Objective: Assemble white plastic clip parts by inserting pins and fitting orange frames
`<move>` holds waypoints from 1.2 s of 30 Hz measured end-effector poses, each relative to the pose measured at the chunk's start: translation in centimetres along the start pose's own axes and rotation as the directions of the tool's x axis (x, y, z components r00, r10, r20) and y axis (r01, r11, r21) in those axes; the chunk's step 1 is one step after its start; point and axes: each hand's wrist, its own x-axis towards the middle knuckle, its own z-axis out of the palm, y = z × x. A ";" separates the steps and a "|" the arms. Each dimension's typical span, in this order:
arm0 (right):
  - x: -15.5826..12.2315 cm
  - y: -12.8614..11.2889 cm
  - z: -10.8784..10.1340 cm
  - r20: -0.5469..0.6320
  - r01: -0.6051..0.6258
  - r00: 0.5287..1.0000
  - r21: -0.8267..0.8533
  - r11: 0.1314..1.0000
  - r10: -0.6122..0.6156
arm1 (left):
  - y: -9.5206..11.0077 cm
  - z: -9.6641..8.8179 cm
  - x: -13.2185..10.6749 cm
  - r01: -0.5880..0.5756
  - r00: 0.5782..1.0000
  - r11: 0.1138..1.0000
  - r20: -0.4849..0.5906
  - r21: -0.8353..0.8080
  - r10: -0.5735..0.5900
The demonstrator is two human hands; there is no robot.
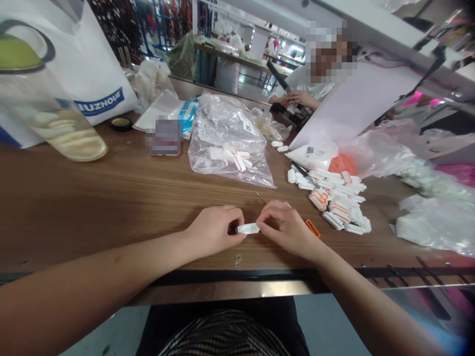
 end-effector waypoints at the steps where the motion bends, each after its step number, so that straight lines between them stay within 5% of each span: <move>1: 0.0 0.2 0.0 -0.003 0.000 1.000 0.004 1.000 0.000 | 0.0 0.0 0.0 -0.002 1.000 1.000 0.001 -0.001 0.002; 10: -0.2 0.2 0.3 0.003 0.042 0.999 0.011 0.999 -0.042 | -0.1 0.0 0.0 0.010 1.000 1.000 0.004 -0.006 -0.010; 22: -0.6 -0.4 -0.4 0.015 0.172 0.985 -0.248 0.953 -0.174 | -0.1 0.2 0.0 0.026 1.000 1.000 0.001 -0.011 -0.026; 30: -1.5 -1.1 1.0 -0.023 0.217 0.970 -0.362 0.907 -0.241 | -0.3 0.2 -0.1 0.009 1.000 1.000 -0.013 -0.027 -0.010; 36: -1.3 -1.2 0.6 -0.016 0.186 0.980 -0.268 0.945 -0.197 | -0.1 0.1 -0.1 0.035 0.999 0.999 0.009 -0.039 -0.034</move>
